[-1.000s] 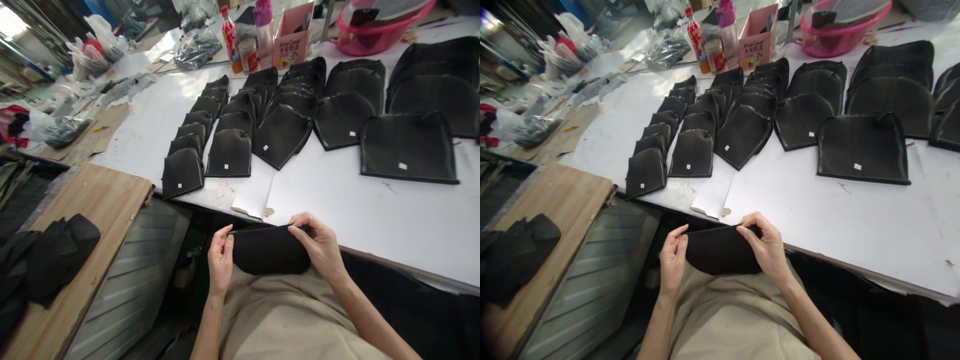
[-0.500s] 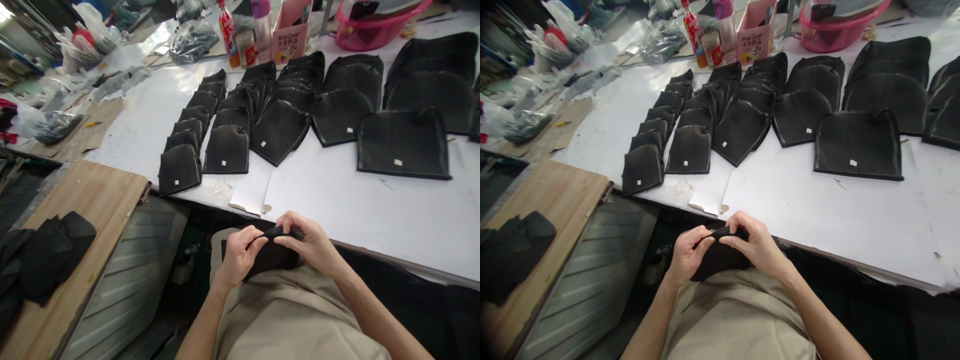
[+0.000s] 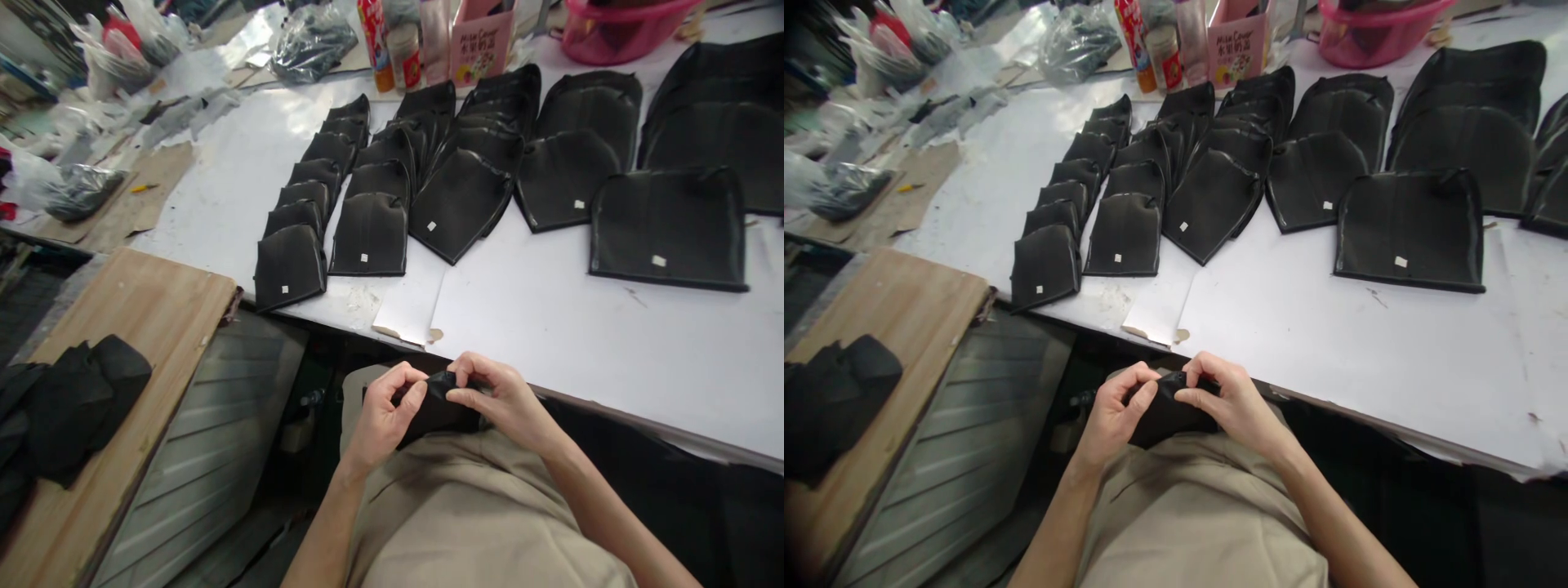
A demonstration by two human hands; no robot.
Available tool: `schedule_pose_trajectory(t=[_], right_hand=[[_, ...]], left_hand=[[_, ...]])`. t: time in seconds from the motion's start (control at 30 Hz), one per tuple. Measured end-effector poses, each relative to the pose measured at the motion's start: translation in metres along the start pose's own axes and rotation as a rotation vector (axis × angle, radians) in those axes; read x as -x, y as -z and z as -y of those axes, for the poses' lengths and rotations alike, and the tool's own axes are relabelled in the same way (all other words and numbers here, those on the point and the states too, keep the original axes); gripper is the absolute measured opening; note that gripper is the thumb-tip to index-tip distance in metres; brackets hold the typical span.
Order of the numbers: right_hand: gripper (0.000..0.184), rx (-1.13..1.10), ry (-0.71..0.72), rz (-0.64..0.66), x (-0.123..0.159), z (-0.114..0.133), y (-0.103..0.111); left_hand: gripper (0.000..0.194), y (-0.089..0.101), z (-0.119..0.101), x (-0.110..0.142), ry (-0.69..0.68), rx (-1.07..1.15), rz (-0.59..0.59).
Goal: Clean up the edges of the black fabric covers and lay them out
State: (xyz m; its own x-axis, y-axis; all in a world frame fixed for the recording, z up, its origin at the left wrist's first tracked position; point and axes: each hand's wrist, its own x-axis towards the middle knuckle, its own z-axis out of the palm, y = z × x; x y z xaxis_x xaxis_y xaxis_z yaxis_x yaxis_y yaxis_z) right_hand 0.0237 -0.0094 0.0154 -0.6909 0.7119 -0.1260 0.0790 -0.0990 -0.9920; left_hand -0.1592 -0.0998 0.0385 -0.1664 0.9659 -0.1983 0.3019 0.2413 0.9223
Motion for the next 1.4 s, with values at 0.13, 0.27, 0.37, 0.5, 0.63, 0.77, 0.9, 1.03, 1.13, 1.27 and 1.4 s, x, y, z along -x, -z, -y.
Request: schedule_pose_trajectory(t=[0.13, 0.27, 0.37, 0.5, 0.63, 0.77, 0.9, 1.03, 1.13, 1.27, 1.4], right_hand=[[0.022, 0.041, 0.059, -0.011, 0.002, 0.002, -0.005], [0.022, 0.099, 0.089, -0.028, 0.003, -0.001, -0.007], [0.022, 0.138, 0.108, -0.032, 0.004, -0.002, -0.007], [0.018, 0.171, 0.123, -0.042, 0.004, 0.000, -0.007], [0.016, 0.163, 0.122, -0.026, 0.004, 0.003, -0.008], [0.015, 0.200, 0.202, -0.036, 0.004, 0.003, -0.009], [0.013, 0.316, 0.302, -0.040, 0.003, 0.000, -0.010], [0.014, 0.377, 0.334, -0.036, 0.003, -0.003, -0.009], [0.012, 0.359, 0.324, -0.029, 0.003, -0.004, -0.009], [0.012, 0.306, 0.291, -0.039, 0.002, -0.002, -0.009], [0.012, 0.281, 0.277, -0.054, 0.003, -0.002, -0.009]], left_hand=[[0.031, -0.003, -0.001, -0.003, 0.078, 0.084, 0.001], [0.034, -0.004, 0.000, -0.006, 0.136, 0.135, -0.007], [0.034, -0.002, -0.001, -0.006, 0.141, 0.155, 0.006], [0.032, -0.002, -0.003, -0.006, 0.169, 0.191, 0.027], [0.033, -0.005, -0.003, -0.008, 0.214, 0.250, 0.054], [0.033, -0.007, 0.001, -0.012, 0.227, 0.297, 0.046], [0.030, -0.009, 0.005, -0.014, 0.248, 0.341, 0.039], [0.029, -0.011, 0.008, -0.015, 0.276, 0.337, 0.017], [0.024, -0.013, 0.009, -0.015, 0.284, 0.330, -0.003], [0.018, -0.014, 0.010, -0.014, 0.284, 0.323, -0.006], [0.017, -0.014, 0.009, -0.015, 0.292, 0.327, 0.001]])
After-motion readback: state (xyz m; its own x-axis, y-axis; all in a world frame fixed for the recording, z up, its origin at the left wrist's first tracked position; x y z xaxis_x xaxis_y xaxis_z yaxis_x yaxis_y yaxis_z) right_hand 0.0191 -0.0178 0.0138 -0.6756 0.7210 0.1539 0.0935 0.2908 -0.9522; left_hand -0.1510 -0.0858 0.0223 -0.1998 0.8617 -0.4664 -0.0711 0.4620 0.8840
